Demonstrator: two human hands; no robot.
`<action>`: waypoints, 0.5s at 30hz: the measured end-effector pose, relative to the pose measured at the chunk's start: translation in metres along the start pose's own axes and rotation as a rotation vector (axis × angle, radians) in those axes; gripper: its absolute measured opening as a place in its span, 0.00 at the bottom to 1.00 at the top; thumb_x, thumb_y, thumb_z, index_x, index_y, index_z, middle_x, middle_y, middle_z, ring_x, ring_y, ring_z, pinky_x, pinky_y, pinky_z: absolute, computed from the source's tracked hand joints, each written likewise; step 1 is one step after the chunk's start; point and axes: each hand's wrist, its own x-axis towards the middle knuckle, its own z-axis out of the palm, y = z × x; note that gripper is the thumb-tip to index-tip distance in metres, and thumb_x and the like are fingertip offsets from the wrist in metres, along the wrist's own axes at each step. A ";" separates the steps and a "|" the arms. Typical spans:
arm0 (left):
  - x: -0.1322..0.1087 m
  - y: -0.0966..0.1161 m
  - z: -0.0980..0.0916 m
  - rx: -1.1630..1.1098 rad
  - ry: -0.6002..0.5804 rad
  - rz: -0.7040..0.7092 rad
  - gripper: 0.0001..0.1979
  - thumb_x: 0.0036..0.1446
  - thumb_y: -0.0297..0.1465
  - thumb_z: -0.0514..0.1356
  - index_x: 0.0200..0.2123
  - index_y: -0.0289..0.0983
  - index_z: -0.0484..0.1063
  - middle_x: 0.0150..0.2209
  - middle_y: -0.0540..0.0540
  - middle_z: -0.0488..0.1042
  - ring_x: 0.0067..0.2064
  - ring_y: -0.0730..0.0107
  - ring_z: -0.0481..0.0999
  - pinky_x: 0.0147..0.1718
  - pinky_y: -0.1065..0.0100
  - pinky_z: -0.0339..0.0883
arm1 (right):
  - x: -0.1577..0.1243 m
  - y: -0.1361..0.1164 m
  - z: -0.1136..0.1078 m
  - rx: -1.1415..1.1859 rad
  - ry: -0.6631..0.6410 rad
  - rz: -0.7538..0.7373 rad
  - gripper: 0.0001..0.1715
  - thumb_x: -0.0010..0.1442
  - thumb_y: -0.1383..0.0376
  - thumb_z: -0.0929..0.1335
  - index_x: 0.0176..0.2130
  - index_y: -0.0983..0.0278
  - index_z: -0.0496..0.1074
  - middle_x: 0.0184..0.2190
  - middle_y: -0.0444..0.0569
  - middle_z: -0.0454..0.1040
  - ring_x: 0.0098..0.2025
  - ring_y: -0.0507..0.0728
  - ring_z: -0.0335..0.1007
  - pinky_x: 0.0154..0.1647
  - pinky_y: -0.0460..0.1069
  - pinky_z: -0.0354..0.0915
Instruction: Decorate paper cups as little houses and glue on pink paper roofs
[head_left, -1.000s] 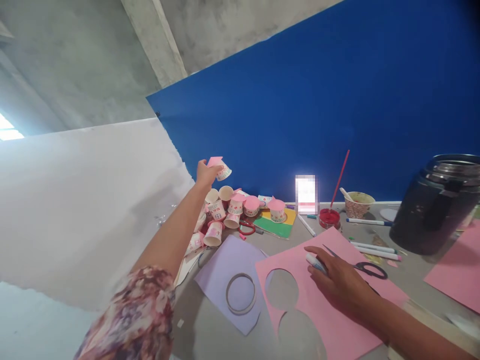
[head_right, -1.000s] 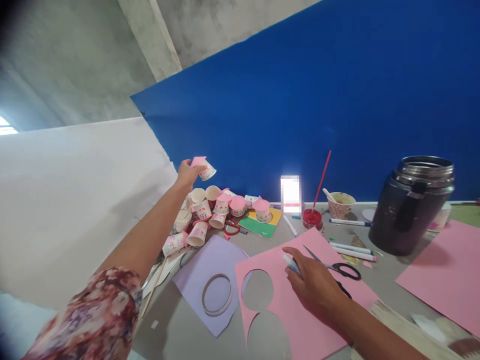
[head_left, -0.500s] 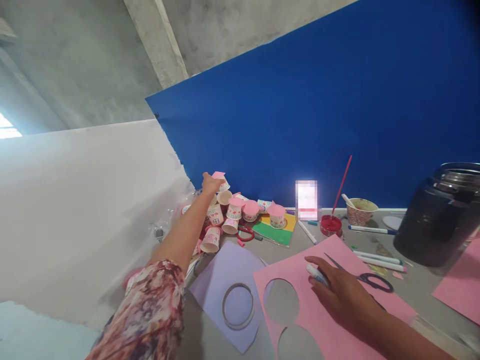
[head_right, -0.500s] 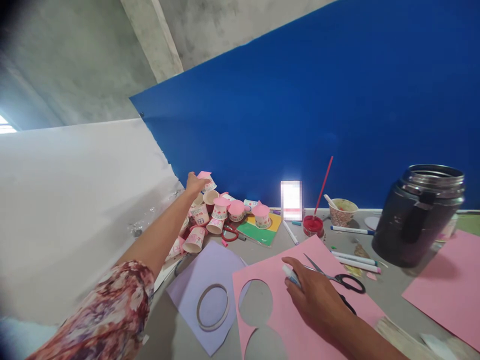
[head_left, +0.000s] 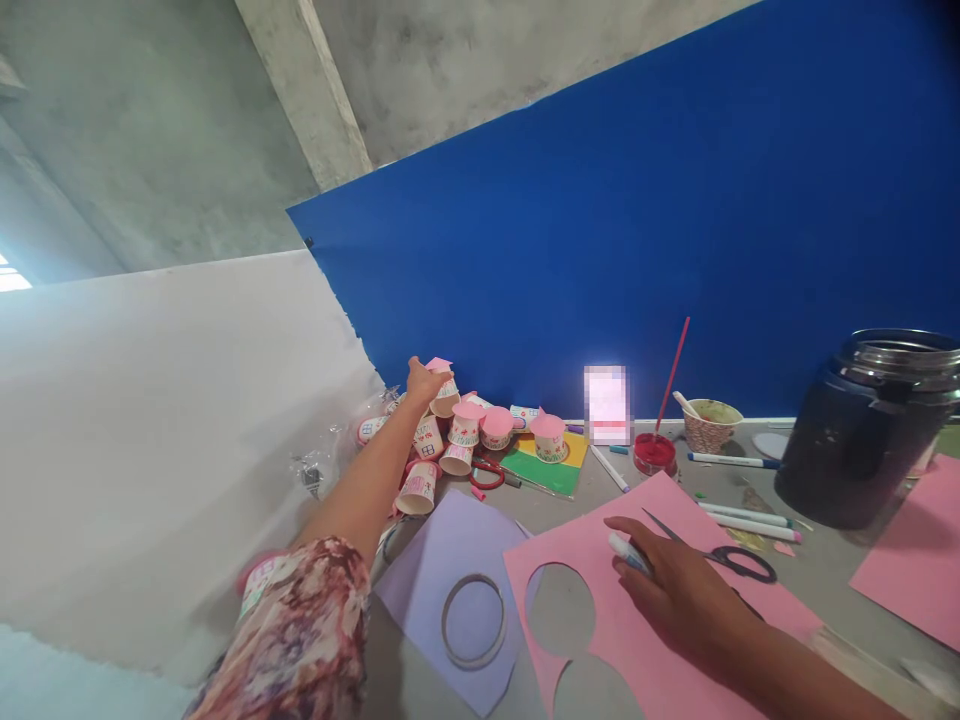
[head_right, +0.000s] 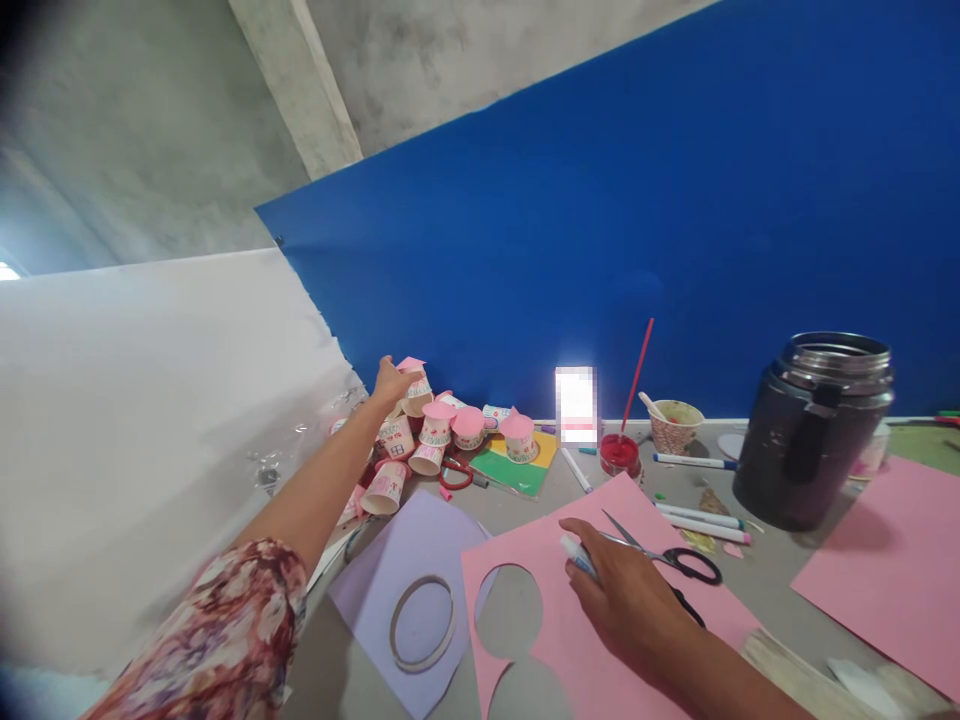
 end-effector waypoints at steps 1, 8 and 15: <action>-0.001 -0.001 0.000 -0.002 0.002 0.001 0.21 0.67 0.38 0.63 0.60 0.37 0.70 0.59 0.39 0.73 0.55 0.55 0.77 0.52 0.49 0.75 | 0.000 -0.001 0.000 -0.005 0.003 0.000 0.32 0.69 0.54 0.59 0.68 0.57 0.64 0.57 0.56 0.79 0.57 0.68 0.77 0.54 0.59 0.68; -0.014 -0.006 -0.005 -0.022 0.056 0.029 0.51 0.47 0.27 0.75 0.70 0.33 0.54 0.61 0.32 0.70 0.62 0.47 0.73 0.58 0.57 0.69 | -0.003 -0.003 -0.004 -0.038 0.005 -0.008 0.33 0.67 0.55 0.59 0.68 0.59 0.65 0.55 0.55 0.81 0.54 0.67 0.78 0.50 0.56 0.68; -0.037 -0.013 -0.009 -0.029 0.040 0.083 0.52 0.47 0.26 0.73 0.70 0.35 0.50 0.64 0.32 0.68 0.65 0.49 0.71 0.63 0.57 0.65 | -0.002 -0.005 -0.005 -0.004 0.001 -0.021 0.32 0.68 0.57 0.60 0.67 0.59 0.65 0.50 0.55 0.82 0.51 0.67 0.78 0.49 0.56 0.67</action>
